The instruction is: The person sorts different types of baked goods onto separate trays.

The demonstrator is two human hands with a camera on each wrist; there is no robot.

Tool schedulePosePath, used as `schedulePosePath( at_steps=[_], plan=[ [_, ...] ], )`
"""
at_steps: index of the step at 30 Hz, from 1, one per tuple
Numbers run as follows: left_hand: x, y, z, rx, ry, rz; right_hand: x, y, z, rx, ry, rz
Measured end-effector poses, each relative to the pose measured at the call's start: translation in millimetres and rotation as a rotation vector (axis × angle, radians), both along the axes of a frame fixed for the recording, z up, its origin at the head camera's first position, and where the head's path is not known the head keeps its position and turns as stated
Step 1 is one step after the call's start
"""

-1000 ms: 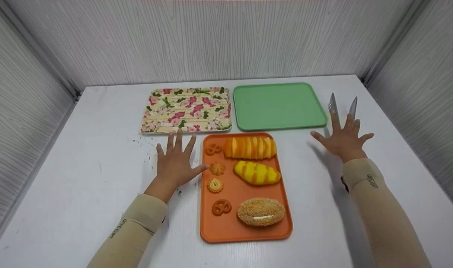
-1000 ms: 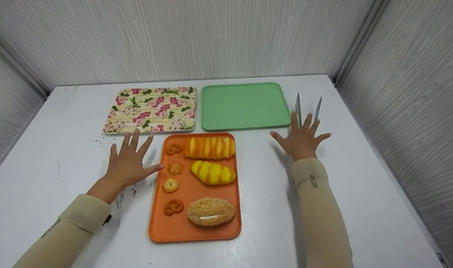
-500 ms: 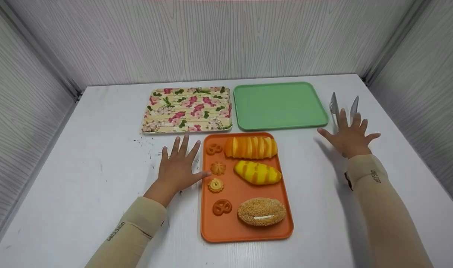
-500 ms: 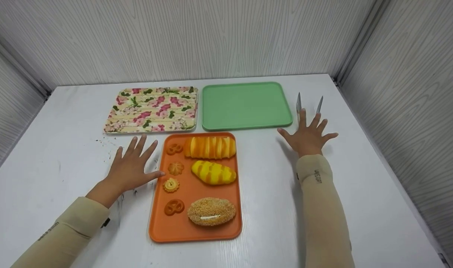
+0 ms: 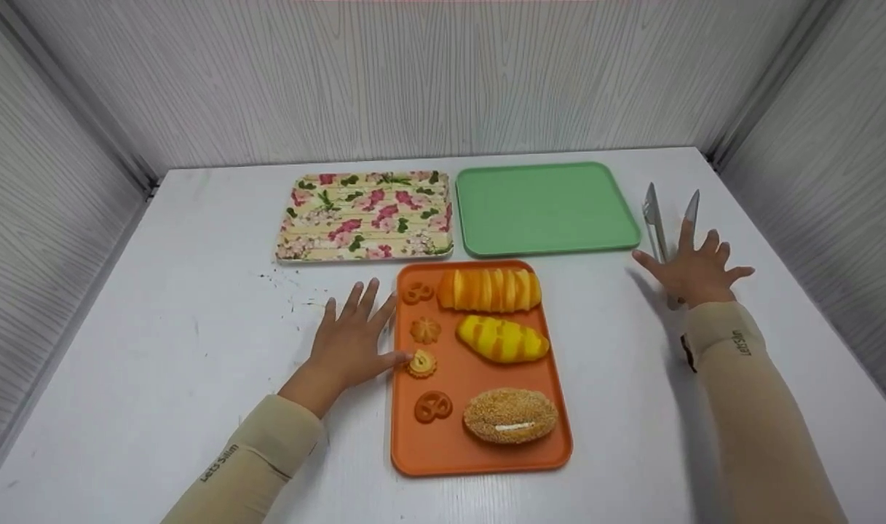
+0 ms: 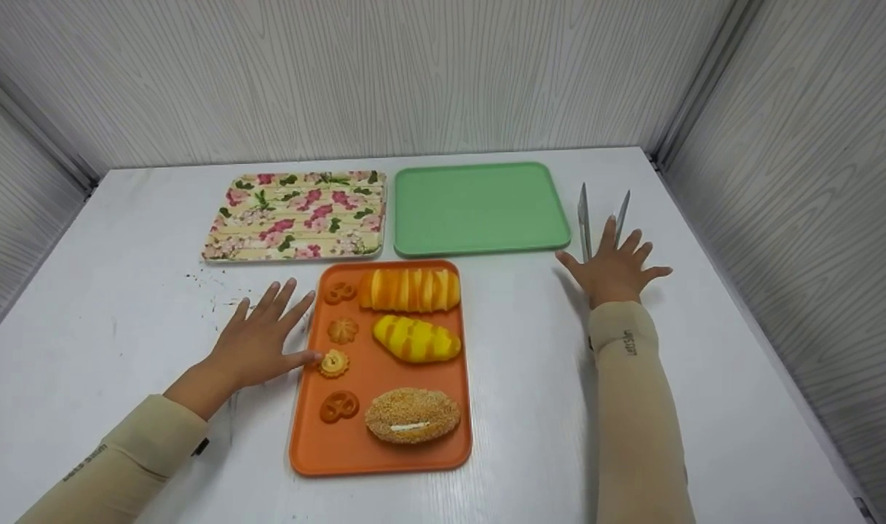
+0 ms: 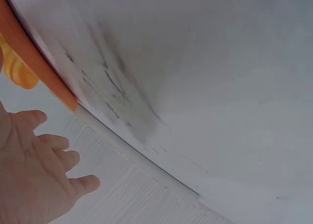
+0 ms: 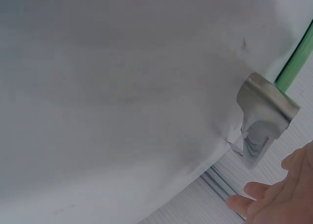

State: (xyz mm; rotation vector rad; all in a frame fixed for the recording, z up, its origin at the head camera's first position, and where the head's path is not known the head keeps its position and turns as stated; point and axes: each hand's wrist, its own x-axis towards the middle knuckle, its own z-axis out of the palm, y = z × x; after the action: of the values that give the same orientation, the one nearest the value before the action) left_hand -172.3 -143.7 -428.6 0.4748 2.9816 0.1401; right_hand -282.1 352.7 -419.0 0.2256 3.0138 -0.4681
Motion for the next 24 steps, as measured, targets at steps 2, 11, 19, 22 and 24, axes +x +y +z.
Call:
schedulePosePath(
  at_steps=[2, 11, 19, 22, 24],
  plan=[
    [1.6, 0.0, -0.2, -0.001, -0.011, -0.004, -0.3, 1, 1.1, -0.016, -0.003, -0.010],
    [5.9, -3.6, -2.5, 0.011, -0.028, -0.074, -4.4, 10, 5.7, -0.037, -0.046, -0.042],
    [7.2, -5.4, -4.1, 0.046, -0.060, -0.090, -7.9, 14, 4.3, -0.114, -0.120, -0.084],
    [6.4, -5.4, -5.5, 0.061, -0.067, -0.089, -8.7, 17, 3.6, -0.160, -0.132, -0.085],
    [6.0, -5.3, -6.0, 0.072, -0.073, -0.088, -9.8, 18, 3.5, -0.175, -0.131, -0.079]
  ],
)
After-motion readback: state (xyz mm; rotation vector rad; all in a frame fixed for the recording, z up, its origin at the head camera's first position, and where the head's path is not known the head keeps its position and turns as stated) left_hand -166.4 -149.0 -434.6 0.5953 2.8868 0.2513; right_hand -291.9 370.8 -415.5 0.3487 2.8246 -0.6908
